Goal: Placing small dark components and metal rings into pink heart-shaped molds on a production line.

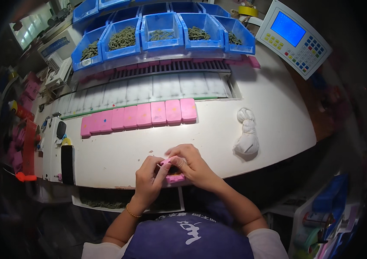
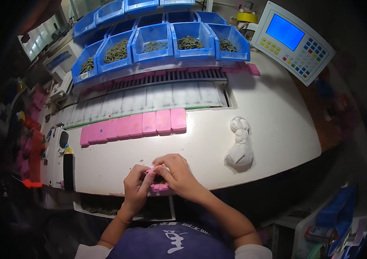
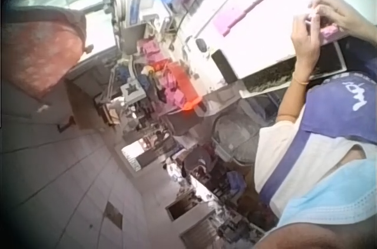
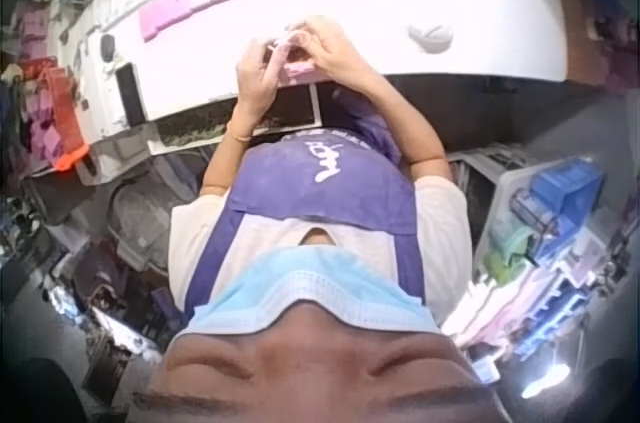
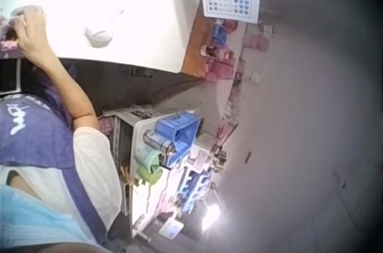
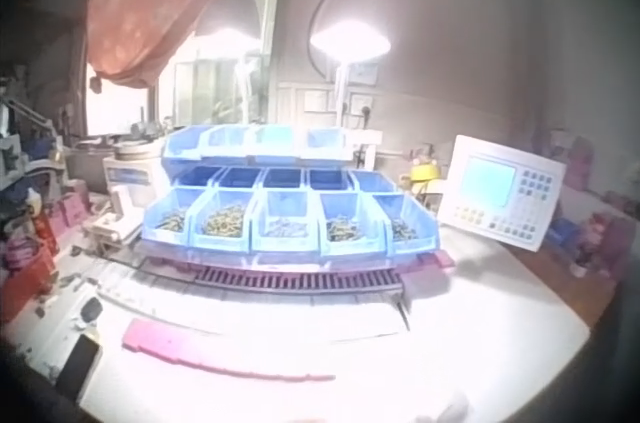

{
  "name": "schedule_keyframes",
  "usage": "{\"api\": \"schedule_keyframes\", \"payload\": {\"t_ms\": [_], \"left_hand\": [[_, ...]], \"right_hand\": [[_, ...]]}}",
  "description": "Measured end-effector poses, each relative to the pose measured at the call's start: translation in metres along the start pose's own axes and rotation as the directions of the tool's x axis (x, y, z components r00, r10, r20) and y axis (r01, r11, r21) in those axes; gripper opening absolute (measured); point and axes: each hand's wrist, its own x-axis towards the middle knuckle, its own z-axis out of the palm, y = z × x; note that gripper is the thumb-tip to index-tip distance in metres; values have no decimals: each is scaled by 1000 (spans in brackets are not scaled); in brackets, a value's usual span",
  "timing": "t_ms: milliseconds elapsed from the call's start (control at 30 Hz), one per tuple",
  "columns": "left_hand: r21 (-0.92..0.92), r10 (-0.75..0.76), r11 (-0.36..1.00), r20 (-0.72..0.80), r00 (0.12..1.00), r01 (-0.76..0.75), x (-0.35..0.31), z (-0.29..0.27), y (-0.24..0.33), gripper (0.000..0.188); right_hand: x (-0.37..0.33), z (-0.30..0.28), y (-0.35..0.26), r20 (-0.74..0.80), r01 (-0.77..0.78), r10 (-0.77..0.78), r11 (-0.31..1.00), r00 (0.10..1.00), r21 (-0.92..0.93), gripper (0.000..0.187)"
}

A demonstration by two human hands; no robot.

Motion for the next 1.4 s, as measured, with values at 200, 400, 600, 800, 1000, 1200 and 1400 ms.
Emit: {"api": "schedule_keyframes", "payload": {"t_ms": [200, 400, 600, 800, 1000, 1200, 1400], "left_hand": [[103, -22, 994, -32, 999, 25, 4, -4, -1, 20], [335, -20, 942, 59, 998, -1, 0, 0, -12, 26], [-25, -170, 985, -89, 981, 168, -3, 9, 8, 14], [-5, -223, 974, 117, 968, 225, 9, -6, 5, 7], [509, 254, 808, 151, 955, -296, 53, -29, 16, 68], [370, 78, 826, 672, 736, -426, 116, -26, 23, 54], [35, 148, 976, 605, 782, -213, 73, -20, 17, 52]], "right_hand": [[-22, -8, -40, 12, 43, -43, 900, 999, -433, 82], [-45, -1, -21, 72, -28, 95, 775, 993, -631, 74], [-39, 0, -27, -24, -22, 11, 864, 1000, -503, 60], [-30, -2, -31, 64, 80, -56, 855, 996, -512, 52], [-29, -2, -15, -62, 72, -95, 949, 994, -307, 20], [-8, 1, -46, -402, 30, 212, 855, 891, 518, 39], [15, 18, -37, -381, 112, 392, 559, 837, 821, 43]]}}
